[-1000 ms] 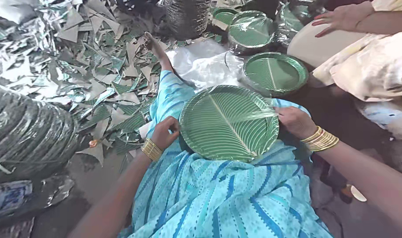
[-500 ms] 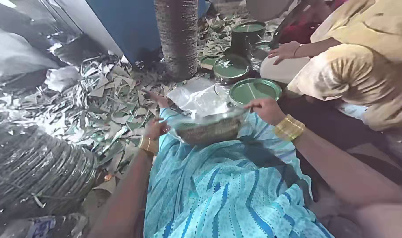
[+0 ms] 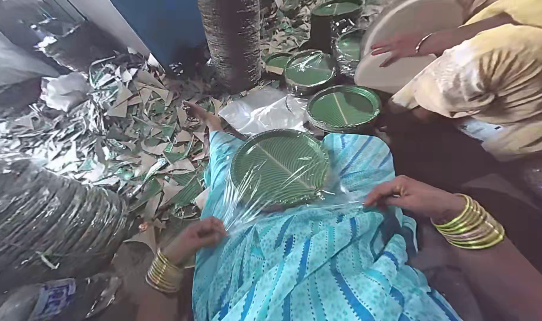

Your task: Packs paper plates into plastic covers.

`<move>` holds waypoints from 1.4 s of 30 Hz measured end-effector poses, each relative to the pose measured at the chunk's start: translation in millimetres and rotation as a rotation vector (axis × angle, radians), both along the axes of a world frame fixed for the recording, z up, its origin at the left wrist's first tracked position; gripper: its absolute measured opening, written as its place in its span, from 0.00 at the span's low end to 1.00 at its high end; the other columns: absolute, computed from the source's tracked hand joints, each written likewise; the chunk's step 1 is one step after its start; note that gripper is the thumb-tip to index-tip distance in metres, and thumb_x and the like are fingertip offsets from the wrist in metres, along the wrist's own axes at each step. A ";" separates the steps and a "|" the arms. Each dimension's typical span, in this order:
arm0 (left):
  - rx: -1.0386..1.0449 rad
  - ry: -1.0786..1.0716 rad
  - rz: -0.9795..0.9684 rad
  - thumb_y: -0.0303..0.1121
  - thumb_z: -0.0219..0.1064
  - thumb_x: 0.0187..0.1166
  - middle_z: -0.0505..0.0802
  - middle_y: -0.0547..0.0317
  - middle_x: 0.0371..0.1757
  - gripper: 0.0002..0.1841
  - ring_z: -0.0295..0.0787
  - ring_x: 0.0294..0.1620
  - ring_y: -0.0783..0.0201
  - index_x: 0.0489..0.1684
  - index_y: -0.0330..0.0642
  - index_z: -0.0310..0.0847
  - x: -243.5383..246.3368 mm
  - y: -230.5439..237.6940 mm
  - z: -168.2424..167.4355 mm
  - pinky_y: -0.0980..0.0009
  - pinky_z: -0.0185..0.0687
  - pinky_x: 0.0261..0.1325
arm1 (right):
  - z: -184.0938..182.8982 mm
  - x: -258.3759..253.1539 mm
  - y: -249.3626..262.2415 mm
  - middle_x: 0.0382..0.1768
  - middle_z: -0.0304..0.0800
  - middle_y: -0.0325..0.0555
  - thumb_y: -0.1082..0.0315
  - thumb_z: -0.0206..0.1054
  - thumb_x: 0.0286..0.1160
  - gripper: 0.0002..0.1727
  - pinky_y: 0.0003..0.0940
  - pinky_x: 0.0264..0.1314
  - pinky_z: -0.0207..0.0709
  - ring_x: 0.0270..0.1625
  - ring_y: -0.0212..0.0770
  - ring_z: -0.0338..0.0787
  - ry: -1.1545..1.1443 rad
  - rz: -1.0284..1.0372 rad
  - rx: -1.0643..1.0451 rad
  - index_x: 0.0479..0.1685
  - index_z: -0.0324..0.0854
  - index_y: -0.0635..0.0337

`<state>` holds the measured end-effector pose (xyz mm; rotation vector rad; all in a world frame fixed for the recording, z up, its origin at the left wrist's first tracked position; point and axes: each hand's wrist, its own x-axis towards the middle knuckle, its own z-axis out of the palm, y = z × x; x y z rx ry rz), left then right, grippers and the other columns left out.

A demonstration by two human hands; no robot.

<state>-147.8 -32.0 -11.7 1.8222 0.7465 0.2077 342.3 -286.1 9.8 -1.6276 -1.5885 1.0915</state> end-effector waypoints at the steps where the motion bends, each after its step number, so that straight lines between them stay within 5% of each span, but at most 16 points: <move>1: -0.032 -0.029 -0.004 0.28 0.69 0.71 0.91 0.65 0.54 0.07 0.89 0.55 0.75 0.38 0.40 0.93 -2.4 -4.9 -7.8 0.75 0.87 0.58 | 0.7 4.2 -4.5 0.46 0.96 0.46 0.79 0.56 0.79 0.15 0.29 0.57 0.85 0.44 0.28 0.92 0.006 -0.015 -0.032 0.48 0.92 0.68; 5: -0.100 -0.035 0.155 0.30 0.63 0.77 0.92 0.72 0.44 0.07 0.88 0.34 0.79 0.36 0.44 0.89 10.2 -2.8 6.5 0.80 0.87 0.40 | 19.4 12.5 18.2 0.49 0.93 0.48 0.77 0.56 0.85 0.13 0.29 0.55 0.83 0.44 0.29 0.89 0.018 -0.355 0.023 0.54 0.87 0.70; 7: -0.079 0.056 0.297 0.29 0.59 0.84 0.91 0.71 0.32 0.10 0.81 0.23 0.81 0.36 0.41 0.86 26.8 -0.5 19.7 0.83 0.80 0.29 | 22.1 7.7 51.8 0.55 0.91 0.54 0.69 0.55 0.92 0.16 0.33 0.54 0.85 0.48 0.36 0.92 0.047 -0.554 0.000 0.64 0.82 0.70; 10: 0.031 0.281 0.404 0.31 0.66 0.85 0.84 0.66 0.21 0.11 0.73 0.16 0.78 0.32 0.34 0.85 49.1 1.7 21.9 0.80 0.70 0.23 | 5.5 -2.8 99.9 0.63 0.84 0.67 0.52 0.51 0.95 0.29 0.45 0.63 0.83 0.58 0.52 0.91 0.124 -0.594 -0.224 0.75 0.71 0.72; 15: -0.051 0.474 0.354 0.37 0.68 0.85 0.83 0.56 0.29 0.18 0.71 0.23 0.71 0.59 0.28 0.77 61.8 0.4 13.4 0.71 0.69 0.30 | -24.3 -35.2 140.6 0.55 0.85 0.70 0.37 0.51 0.89 0.42 0.56 0.66 0.73 0.57 0.58 0.85 -0.069 -0.413 -0.408 0.58 0.79 0.79; 17: -0.115 0.360 0.287 0.32 0.64 0.86 0.79 0.68 0.20 0.08 0.69 0.18 0.77 0.37 0.38 0.80 61.5 -4.6 11.3 0.78 0.67 0.25 | -27.2 -46.6 145.4 0.59 0.85 0.68 0.36 0.59 0.84 0.42 0.55 0.71 0.73 0.62 0.56 0.85 -0.020 -0.437 -0.433 0.63 0.78 0.77; 19: -0.197 0.185 0.280 0.24 0.61 0.84 0.79 0.76 0.14 0.12 0.66 0.12 0.83 0.27 0.44 0.81 63.1 -6.1 10.8 0.84 0.63 0.19 | -25.2 -51.9 148.2 0.65 0.84 0.67 0.40 0.63 0.84 0.39 0.52 0.76 0.70 0.68 0.54 0.84 0.036 -0.459 -0.456 0.67 0.78 0.76; 22: -0.178 0.063 0.355 0.20 0.57 0.83 0.81 0.75 0.18 0.13 0.71 0.16 0.82 0.27 0.43 0.80 67.9 -8.2 15.3 0.84 0.70 0.24 | -30.6 -51.7 152.2 0.70 0.82 0.65 0.39 0.60 0.85 0.41 0.51 0.80 0.68 0.72 0.54 0.82 0.123 -0.494 -0.458 0.72 0.76 0.74; 26: -0.129 -0.009 0.362 0.20 0.59 0.82 0.90 0.68 0.37 0.08 0.86 0.37 0.80 0.51 0.31 0.82 70.3 -13.0 21.4 0.80 0.83 0.48 | -32.9 -59.7 158.5 0.81 0.72 0.65 0.35 0.49 0.89 0.44 0.52 0.84 0.65 0.82 0.55 0.74 0.320 -0.538 -0.414 0.82 0.67 0.70; 28: -0.109 -0.072 0.321 0.20 0.59 0.80 0.92 0.69 0.43 0.10 0.87 0.43 0.82 0.53 0.32 0.82 72.1 -14.3 22.2 0.81 0.84 0.53 | -30.9 -64.3 162.6 0.81 0.72 0.65 0.43 0.48 0.93 0.38 0.53 0.85 0.63 0.83 0.56 0.73 0.258 -0.505 -0.377 0.83 0.67 0.70; 31: -0.076 -0.219 0.281 0.21 0.62 0.72 0.95 0.71 0.47 0.09 0.90 0.45 0.81 0.35 0.43 0.89 71.5 -7.6 18.0 0.80 0.86 0.54 | -25.4 -74.2 168.4 0.72 0.80 0.61 0.56 0.53 0.94 0.26 0.47 0.78 0.70 0.73 0.49 0.80 0.220 -0.518 -0.327 0.76 0.74 0.68; 34: -0.033 -0.320 0.251 0.23 0.62 0.74 0.97 0.77 0.48 0.13 0.91 0.44 0.84 0.35 0.53 0.91 73.6 2.8 31.7 0.82 0.87 0.51 | -8.2 -67.6 171.9 0.67 0.83 0.61 0.57 0.50 0.95 0.25 0.42 0.71 0.73 0.64 0.46 0.83 0.232 -0.551 -0.328 0.73 0.75 0.71; 37: -0.026 -0.397 0.170 0.34 0.72 0.72 0.97 0.84 0.40 0.09 0.90 0.38 0.87 0.34 0.67 0.95 80.1 18.4 58.5 0.86 0.87 0.45 | 20.8 -58.4 182.1 0.41 0.81 0.46 0.58 0.51 0.95 0.20 0.30 0.46 0.77 0.39 0.33 0.81 0.413 -0.672 -0.260 0.57 0.79 0.67; 40: 0.087 -0.365 0.052 0.40 0.73 0.73 0.96 0.87 0.47 0.08 0.90 0.45 0.88 0.44 0.67 0.95 91.3 35.6 79.8 0.85 0.86 0.53 | 26.7 -40.9 195.4 0.29 0.77 0.38 0.58 0.57 0.90 0.14 0.27 0.33 0.76 0.28 0.29 0.78 0.578 -0.718 -0.118 0.48 0.79 0.61; 42: 0.216 -0.261 0.025 0.39 0.71 0.72 0.96 0.82 0.49 0.08 0.90 0.48 0.86 0.43 0.56 0.94 96.7 51.9 84.5 0.84 0.86 0.56 | 30.2 -33.0 205.5 0.27 0.76 0.37 0.58 0.60 0.87 0.12 0.26 0.30 0.75 0.26 0.29 0.77 0.589 -0.780 -0.056 0.43 0.78 0.58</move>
